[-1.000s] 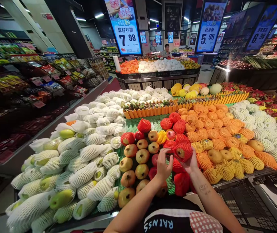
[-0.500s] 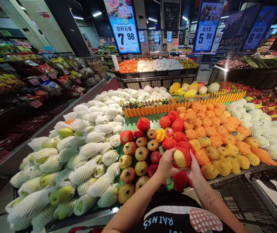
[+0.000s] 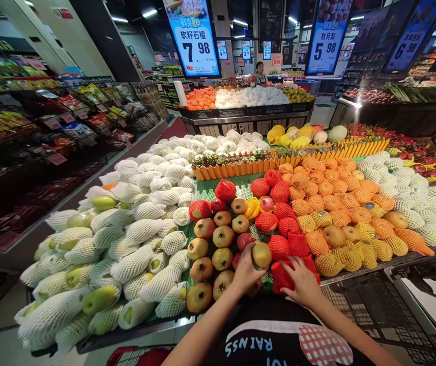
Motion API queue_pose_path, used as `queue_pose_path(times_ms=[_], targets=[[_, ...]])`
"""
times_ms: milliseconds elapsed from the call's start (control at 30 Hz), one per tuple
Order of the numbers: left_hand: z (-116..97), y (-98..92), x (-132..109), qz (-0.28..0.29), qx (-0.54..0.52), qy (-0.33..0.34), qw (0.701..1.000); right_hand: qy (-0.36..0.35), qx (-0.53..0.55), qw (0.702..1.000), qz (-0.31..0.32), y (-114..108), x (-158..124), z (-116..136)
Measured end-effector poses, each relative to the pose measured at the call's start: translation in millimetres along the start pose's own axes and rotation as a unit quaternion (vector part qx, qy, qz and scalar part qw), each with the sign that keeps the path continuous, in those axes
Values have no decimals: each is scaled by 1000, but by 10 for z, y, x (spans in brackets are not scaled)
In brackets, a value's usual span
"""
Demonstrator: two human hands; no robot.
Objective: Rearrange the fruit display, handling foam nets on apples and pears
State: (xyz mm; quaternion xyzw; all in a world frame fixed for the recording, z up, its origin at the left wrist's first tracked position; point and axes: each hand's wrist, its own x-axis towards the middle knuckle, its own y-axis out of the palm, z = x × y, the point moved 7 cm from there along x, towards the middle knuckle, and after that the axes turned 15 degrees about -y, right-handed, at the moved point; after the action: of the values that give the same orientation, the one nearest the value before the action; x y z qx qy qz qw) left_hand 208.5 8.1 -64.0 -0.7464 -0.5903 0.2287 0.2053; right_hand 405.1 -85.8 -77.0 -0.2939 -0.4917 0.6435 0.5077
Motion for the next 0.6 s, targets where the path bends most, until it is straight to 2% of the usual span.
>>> queue_pose_path(times_ms=[100,233,367,600], targets=[[83,258,-77,54,4,6,999,22,-15,998,55,332,45,3],[253,460,-101,101,41,-7,994,57,-37,997,40,415,71,-71],[316,437,-82,131,71,-1,989,70,-58,995,32,438,39,-84],[185,366,-96,151,156,8,976,37,-51,996,61,470,116,-172]])
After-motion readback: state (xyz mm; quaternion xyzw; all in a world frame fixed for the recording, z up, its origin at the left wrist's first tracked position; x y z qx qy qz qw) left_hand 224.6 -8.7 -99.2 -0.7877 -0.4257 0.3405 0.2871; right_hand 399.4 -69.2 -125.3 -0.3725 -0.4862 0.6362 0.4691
